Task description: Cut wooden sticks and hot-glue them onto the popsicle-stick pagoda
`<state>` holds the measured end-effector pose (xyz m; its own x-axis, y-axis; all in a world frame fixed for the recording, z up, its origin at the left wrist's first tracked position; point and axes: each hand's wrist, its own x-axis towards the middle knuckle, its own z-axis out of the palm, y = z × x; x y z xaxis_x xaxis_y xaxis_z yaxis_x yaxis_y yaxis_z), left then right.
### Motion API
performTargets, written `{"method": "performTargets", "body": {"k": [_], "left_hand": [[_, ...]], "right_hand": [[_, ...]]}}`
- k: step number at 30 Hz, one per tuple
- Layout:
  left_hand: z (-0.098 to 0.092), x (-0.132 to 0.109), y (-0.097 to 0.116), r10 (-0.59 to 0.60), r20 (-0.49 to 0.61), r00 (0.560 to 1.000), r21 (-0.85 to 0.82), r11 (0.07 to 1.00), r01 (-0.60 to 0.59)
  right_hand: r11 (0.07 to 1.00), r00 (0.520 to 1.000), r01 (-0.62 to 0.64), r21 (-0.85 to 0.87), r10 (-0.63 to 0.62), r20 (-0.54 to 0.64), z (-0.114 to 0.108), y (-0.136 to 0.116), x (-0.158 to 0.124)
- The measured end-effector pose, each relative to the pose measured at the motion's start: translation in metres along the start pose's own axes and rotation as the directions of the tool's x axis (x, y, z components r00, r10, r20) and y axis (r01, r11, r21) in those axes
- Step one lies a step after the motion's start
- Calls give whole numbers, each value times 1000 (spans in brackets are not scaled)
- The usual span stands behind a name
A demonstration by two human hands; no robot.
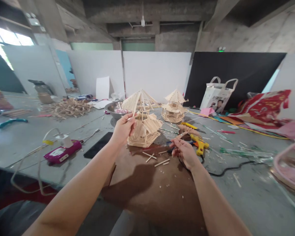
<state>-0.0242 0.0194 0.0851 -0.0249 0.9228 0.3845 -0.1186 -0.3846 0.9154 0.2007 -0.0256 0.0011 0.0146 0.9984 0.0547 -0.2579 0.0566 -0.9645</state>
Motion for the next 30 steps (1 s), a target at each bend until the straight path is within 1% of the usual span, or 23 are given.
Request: {"method": "performTargets", "body": {"k": [2,3,4,5,6,7,8,9,10,11,12,14,16,18,20,22,24,26,28,29,30], "left_hand": [[6,-9,-5,64,-11,998,24,998,-64],[10,-14,-8,91,2,996,35,995,-91],[14,-19,-13,110,30,994,43,993,-111],[18,-24,-18,123,68,990,48,991,-126],[23,-29,-24,131,108,985,56,989,-138],[27,-33,-31,135,152,979,69,987,-147],[30,-36,-38,139,189,972,86,984,-158],[32,-39,-44,143,215,966,105,980,-168],[34,-41,-50,144,234,962,125,976,-176],[34,-42,-55,144,245,959,145,972,-183],[34,-43,-59,143,253,957,163,968,-188],[33,-44,-64,140,259,956,193,962,-194],[31,-45,-66,141,261,955,205,959,-198],[30,-46,-66,148,267,952,204,957,-205],[31,-47,-66,153,276,949,207,955,-214],[32,-48,-66,152,278,949,234,947,-220],[32,-48,-68,146,281,949,275,935,-225],[32,-47,-70,142,288,947,309,922,-232],[31,-46,-71,144,289,947,328,914,-239],[31,-46,-71,146,288,946,335,911,-242],[31,-46,-72,148,288,946,341,907,-246]], "right_hand": [[998,988,49,-45,-55,-145,-9,-4,4],[992,968,74,-106,-97,-232,-15,-5,6],[972,937,91,-215,-156,-313,-22,-5,9],[929,901,93,-359,-232,-367,-28,-5,11],[851,865,78,-520,-317,-389,-35,-5,13],[753,845,45,-656,-379,-377,-40,-3,15],[679,836,16,-734,-412,-362,-44,-2,16],[618,836,-9,-786,-426,-345,-47,-1,17],[584,843,-27,-811,-423,-332,-47,0,17],[570,848,-37,-821,-417,-328,-46,1,16],[544,856,-48,-837,-410,-315,-44,1,15],[462,879,-74,-884,-389,-277,-35,-1,12],[292,921,-109,-950,-331,-207,-23,-3,7],[134,957,-139,-981,-237,-168,-13,-4,3],[-1,976,-158,-987,-150,-156,-6,-4,0],[-100,983,-166,-981,-95,-157,-4,-3,-2],[-148,984,-173,-974,-73,-164,-5,-3,-3],[-142,979,-201,-969,-75,-192,-10,-5,-2],[-90,958,-275,-957,-111,-265,-18,-11,0],[-50,935,-333,-942,-146,-323,-23,-13,0],[-3,901,-397,-918,-191,-390,-29,-16,1]]}}
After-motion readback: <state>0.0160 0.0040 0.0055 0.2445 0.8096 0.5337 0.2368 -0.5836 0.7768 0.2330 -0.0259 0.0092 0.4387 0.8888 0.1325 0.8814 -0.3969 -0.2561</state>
